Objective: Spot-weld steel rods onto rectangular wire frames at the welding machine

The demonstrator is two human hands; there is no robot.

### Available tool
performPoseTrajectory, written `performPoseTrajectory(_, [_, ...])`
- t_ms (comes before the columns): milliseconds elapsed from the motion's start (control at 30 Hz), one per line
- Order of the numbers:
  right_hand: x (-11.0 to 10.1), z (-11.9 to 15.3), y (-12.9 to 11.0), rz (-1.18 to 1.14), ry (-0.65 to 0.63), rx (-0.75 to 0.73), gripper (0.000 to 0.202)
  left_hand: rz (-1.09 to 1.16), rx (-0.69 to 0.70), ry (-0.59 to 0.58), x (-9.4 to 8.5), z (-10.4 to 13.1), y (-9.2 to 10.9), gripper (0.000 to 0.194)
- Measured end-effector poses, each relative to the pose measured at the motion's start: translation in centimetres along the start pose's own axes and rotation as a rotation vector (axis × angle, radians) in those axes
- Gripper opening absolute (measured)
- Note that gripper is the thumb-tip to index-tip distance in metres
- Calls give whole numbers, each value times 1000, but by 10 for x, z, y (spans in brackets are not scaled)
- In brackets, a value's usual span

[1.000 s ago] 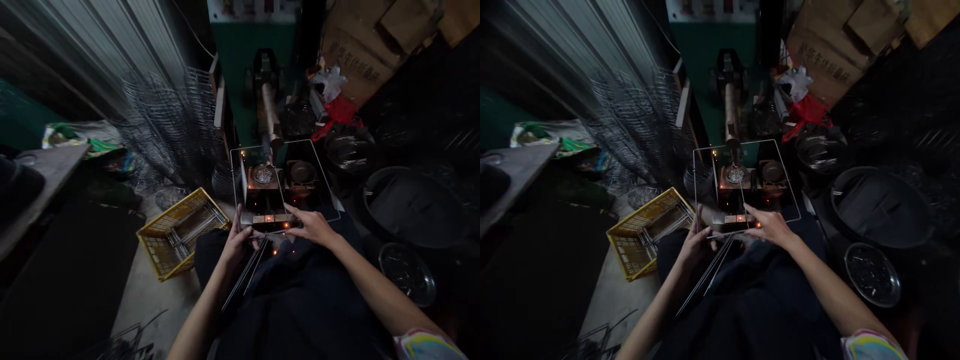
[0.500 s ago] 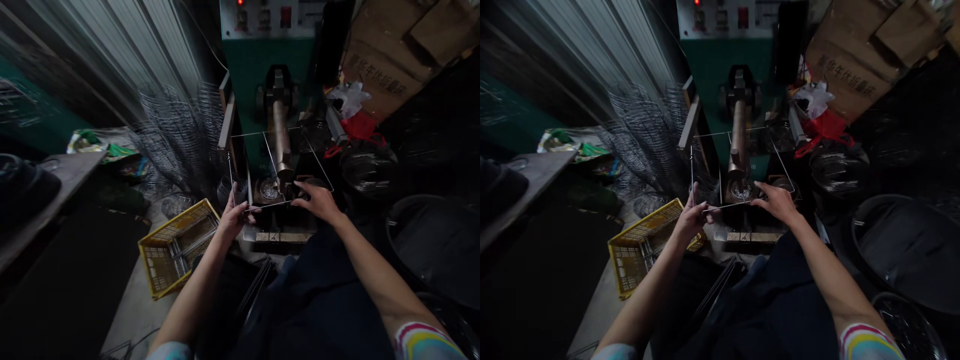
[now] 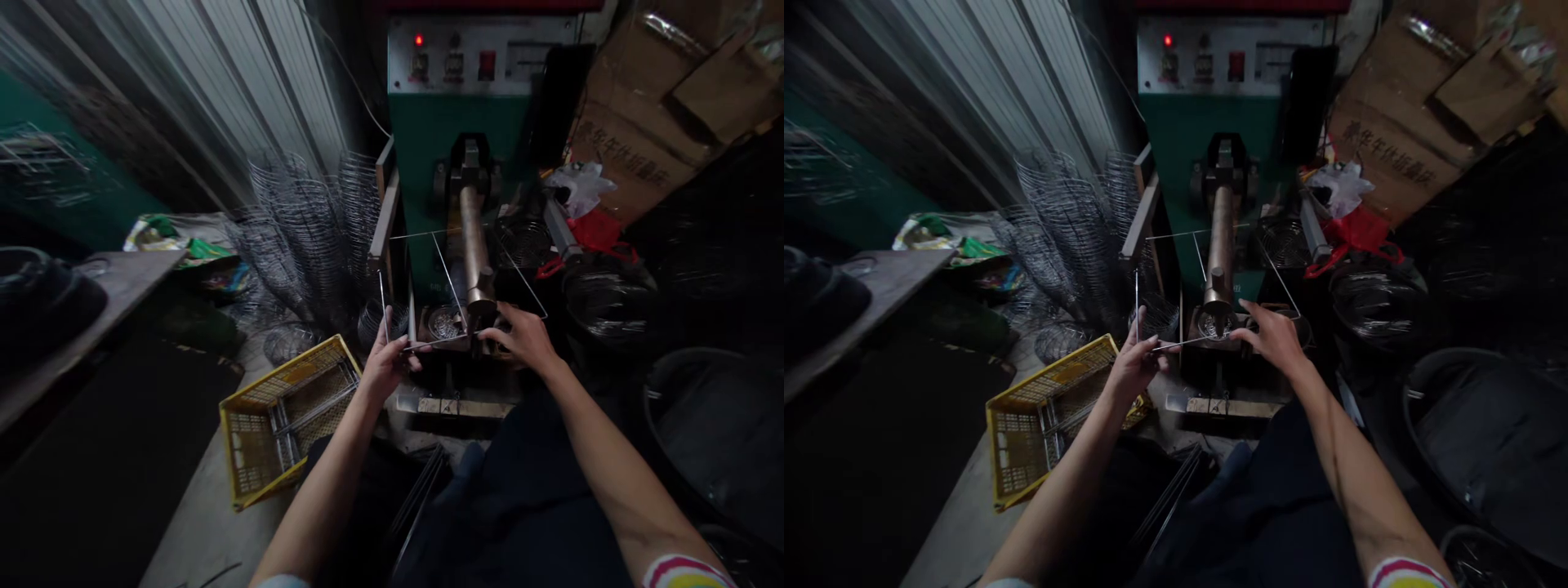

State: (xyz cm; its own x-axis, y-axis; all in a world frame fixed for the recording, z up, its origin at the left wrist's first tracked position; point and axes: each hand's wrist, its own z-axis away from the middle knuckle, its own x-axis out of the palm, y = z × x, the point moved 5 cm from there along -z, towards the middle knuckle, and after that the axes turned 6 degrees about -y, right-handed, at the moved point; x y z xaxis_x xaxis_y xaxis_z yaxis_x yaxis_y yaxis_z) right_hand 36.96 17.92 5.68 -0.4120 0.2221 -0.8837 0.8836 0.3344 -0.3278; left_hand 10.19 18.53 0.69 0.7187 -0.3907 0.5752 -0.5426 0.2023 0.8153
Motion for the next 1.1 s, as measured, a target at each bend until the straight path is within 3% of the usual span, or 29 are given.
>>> performPoseTrajectory(267, [-2,0,-1,-20,-9,10,61,11,-21,2,-9,-4,-7,86])
performPoseTrajectory(333, [-16,-1,12,15,65,65,65,14,-28,-12,-9,-5,-7,88])
performPoseTrajectory(433, [-40,1,44,28,188,267,55,25,-38,-23,-7,-7,-6,93])
performPoseTrajectory(500, [-48,6,58,-44,176,349,47,30,-33,-19,-4,-2,-4,95])
performPoseTrajectory(567, [-45,21,63,-263,102,398,43,25,-23,-15,0,13,-2,96])
performPoseTrajectory(633, [-32,54,57,-547,26,465,42,4,-25,-8,3,42,-5,96])
performPoseTrajectory(700, [-17,105,41,-690,-33,502,45,-25,-62,11,3,86,-13,96])
performPoseTrajectory(867, [23,279,-26,-1048,-251,744,45,-27,-334,-24,-1,223,-46,95])
performPoseTrajectory(933, [28,334,-57,-1101,-325,808,42,-3,-440,-81,-3,259,-51,97])
performPoseTrajectory(1000, [27,370,-81,-1134,-375,834,42,24,-478,-108,-6,268,-46,103])
performPoseTrajectory(1100, [19,391,-90,-1095,-348,822,42,59,-384,1,-15,234,-20,97])
